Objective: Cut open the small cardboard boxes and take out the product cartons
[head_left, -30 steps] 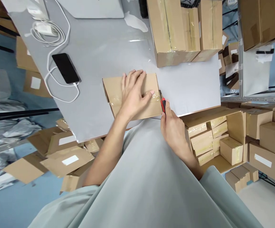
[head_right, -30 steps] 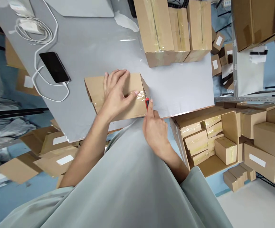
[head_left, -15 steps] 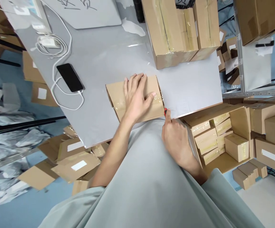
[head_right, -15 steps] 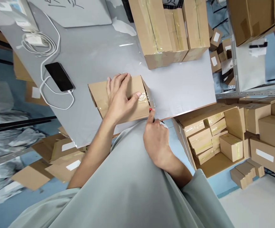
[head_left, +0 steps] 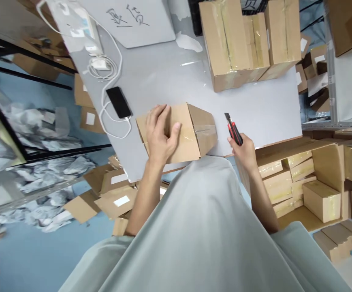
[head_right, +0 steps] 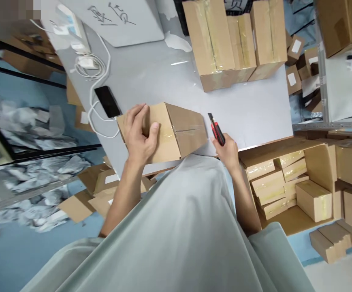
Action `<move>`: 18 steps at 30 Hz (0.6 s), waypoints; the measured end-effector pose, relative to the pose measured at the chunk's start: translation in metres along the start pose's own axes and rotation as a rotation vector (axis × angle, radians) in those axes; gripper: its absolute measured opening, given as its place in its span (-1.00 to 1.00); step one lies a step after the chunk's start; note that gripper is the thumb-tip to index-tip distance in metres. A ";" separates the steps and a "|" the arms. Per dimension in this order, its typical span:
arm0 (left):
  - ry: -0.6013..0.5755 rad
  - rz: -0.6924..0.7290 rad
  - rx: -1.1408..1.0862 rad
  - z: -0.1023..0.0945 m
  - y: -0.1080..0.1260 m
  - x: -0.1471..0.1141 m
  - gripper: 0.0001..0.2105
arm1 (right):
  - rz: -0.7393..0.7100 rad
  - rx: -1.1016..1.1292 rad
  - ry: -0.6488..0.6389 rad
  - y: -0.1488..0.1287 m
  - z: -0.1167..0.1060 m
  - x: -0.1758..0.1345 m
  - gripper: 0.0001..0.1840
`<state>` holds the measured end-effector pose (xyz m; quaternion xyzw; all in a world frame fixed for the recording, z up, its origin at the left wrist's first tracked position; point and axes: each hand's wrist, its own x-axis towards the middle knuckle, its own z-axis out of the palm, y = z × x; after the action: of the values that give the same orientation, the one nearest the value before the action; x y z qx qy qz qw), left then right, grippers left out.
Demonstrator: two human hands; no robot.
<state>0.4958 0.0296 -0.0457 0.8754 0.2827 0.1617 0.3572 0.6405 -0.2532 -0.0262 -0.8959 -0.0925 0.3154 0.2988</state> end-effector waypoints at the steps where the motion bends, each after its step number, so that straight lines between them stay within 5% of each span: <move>1: 0.031 -0.021 0.005 -0.008 -0.012 -0.003 -0.28 | 0.016 0.133 -0.025 0.012 0.017 0.025 -0.57; 5: 0.134 -0.157 0.066 -0.034 -0.065 -0.024 -0.21 | 0.059 0.362 -0.104 0.028 0.080 0.089 -0.63; 9: 0.241 -0.423 0.069 -0.045 -0.113 -0.055 -0.17 | -0.002 0.403 -0.160 0.012 0.108 0.094 -0.59; 14: 0.373 -0.676 -0.042 -0.041 -0.134 -0.083 -0.24 | -0.041 0.413 -0.179 -0.006 0.097 0.080 -0.48; 18: 0.292 -0.744 -0.194 -0.008 -0.131 -0.084 -0.32 | -0.184 0.230 -0.034 -0.007 0.059 0.070 -0.44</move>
<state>0.3763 0.0592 -0.1414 0.6439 0.6110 0.1698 0.4281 0.6596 -0.1944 -0.0941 -0.8380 -0.1423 0.3103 0.4256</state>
